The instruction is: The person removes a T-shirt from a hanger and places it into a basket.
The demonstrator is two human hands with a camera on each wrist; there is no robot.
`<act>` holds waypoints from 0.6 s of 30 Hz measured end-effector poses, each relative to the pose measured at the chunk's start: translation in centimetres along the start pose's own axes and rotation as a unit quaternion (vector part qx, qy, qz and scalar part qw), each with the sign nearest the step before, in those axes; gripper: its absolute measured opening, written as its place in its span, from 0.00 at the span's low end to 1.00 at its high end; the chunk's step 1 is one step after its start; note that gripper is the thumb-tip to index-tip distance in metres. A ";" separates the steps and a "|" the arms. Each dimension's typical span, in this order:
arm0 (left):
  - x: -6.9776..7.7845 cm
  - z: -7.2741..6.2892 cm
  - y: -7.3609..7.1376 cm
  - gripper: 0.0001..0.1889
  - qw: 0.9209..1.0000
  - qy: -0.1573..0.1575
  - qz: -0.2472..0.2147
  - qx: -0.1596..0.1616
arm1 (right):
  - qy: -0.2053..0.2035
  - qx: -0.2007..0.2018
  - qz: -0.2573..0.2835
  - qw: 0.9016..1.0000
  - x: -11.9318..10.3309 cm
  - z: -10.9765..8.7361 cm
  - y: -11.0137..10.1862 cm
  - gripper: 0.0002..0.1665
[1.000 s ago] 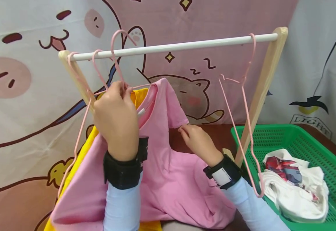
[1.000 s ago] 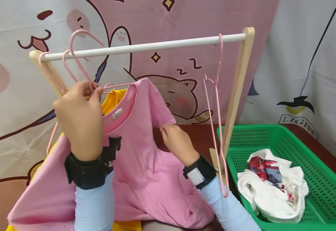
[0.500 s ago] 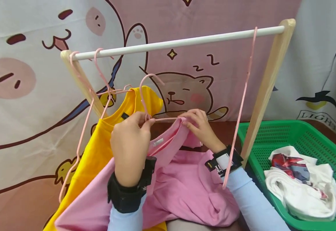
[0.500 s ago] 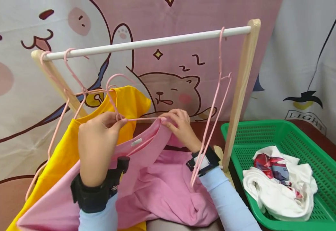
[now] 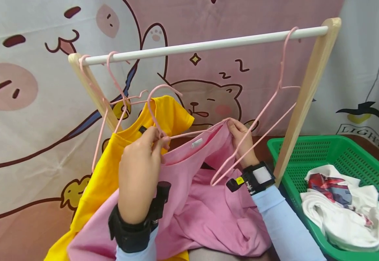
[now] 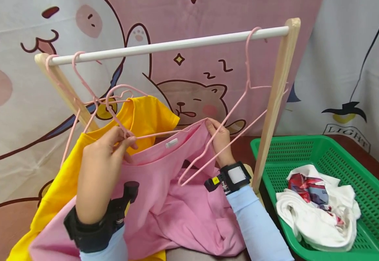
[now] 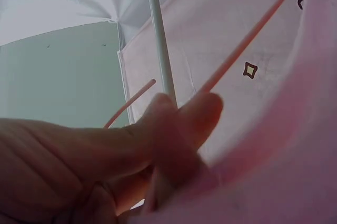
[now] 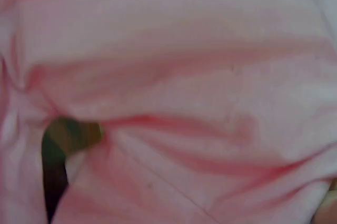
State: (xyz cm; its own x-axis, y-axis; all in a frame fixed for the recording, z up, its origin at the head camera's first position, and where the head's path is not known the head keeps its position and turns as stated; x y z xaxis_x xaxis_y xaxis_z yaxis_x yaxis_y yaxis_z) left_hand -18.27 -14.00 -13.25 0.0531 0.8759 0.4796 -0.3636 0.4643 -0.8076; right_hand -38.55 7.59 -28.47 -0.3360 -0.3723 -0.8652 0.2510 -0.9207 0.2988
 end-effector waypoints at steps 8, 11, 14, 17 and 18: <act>0.1 0.9 0.5 0.10 1.000 -0.005 -0.019 0.009 | 0.106 0.004 -0.018 0.994 4.5 -0.5 -0.6 0.11; 0.1 1.5 0.9 0.11 1.000 -0.011 -0.012 0.007 | 0.113 -0.023 -0.102 0.988 4.8 -0.8 -0.2 0.18; 0.0 2.0 1.4 0.11 1.000 -0.016 -0.007 0.000 | 0.067 -0.026 -0.197 0.978 3.6 -0.9 0.4 0.19; -0.2 2.3 1.8 0.11 1.000 -0.023 -0.001 -0.008 | -0.025 -0.005 -0.301 0.953 0.8 -1.2 1.6 0.21; -0.2 2.4 2.0 0.12 1.000 -0.025 0.001 -0.013 | -0.062 0.001 -0.341 0.938 -0.2 -1.4 2.2 0.23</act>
State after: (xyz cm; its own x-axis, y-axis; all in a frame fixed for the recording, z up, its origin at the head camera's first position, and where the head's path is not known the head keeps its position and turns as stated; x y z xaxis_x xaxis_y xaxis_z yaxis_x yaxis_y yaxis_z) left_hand -21.21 -13.59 -14.13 0.0064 0.8693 0.4943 -0.3401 0.4667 -0.8164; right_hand -36.70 5.84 -28.19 -0.5201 0.2937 -0.8020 -0.0630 -0.9496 -0.3070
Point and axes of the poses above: each hand's wrist, its own z-axis towards the middle knuckle, its own y-axis out of the palm, x = y × z, the point moved 10 cm from there along z, towards the middle knuckle, and after that the axes turned 12 degrees about -x, right-handed, at the moved point
